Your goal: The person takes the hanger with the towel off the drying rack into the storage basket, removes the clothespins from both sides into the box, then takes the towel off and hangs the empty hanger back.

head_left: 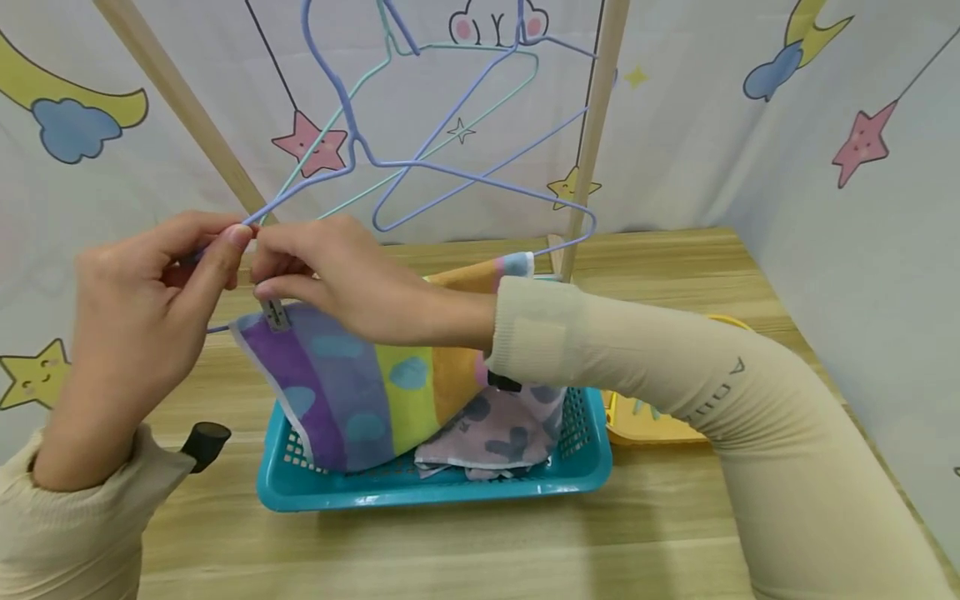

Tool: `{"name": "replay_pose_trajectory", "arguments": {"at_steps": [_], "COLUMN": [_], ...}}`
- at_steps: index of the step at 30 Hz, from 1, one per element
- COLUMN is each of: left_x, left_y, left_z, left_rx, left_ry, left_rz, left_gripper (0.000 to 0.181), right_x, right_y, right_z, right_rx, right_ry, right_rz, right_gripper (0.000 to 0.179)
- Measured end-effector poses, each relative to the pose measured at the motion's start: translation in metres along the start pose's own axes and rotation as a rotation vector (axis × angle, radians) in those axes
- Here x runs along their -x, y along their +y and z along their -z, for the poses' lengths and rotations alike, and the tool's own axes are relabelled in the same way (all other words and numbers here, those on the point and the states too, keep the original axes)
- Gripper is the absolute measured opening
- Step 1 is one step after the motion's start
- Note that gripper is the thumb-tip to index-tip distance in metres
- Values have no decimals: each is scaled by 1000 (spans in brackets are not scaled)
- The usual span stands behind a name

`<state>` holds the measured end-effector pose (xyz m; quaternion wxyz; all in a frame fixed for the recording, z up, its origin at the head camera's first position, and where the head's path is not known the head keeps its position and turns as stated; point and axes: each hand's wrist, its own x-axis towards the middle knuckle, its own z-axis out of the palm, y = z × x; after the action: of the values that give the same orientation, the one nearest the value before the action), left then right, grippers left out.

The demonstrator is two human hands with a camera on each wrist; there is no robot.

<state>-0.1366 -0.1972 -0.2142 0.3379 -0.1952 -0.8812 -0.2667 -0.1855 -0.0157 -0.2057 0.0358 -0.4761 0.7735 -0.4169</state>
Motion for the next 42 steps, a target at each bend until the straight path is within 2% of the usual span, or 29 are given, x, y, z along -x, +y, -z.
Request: {"name": "replay_pose_trajectory", "arguments": {"at_steps": [5,13,21,27,31,38,42], "left_x": [1,4,4,4,3,5,5], "left_y": [-2,-5,-4,-5,-6,-6,-6], "left_z": [1,5,5,3,3,4,4], "left_rx": [8,17,5,20,22,10,11], "left_ry": [-3,-6,-22,-15,-13,-17,-17], "left_rz": [-5,43,90,97,97,111,115], "left_gripper": [20,21,23,24,24,25,25], "right_x": [7,28,59,86,107,152,183], "right_y": [-3,-4,2,8,18,41,55], "right_z": [4,16,41,66,83,108,120], "right_rx": [-36,-21,-39,-54,-41,-35,-42], "right_ry": [67,51,139,219,245,263,311], "right_rz": [52,154,279,310,289,107,4], "right_gripper": [6,24,26,24,26,31,34]}}
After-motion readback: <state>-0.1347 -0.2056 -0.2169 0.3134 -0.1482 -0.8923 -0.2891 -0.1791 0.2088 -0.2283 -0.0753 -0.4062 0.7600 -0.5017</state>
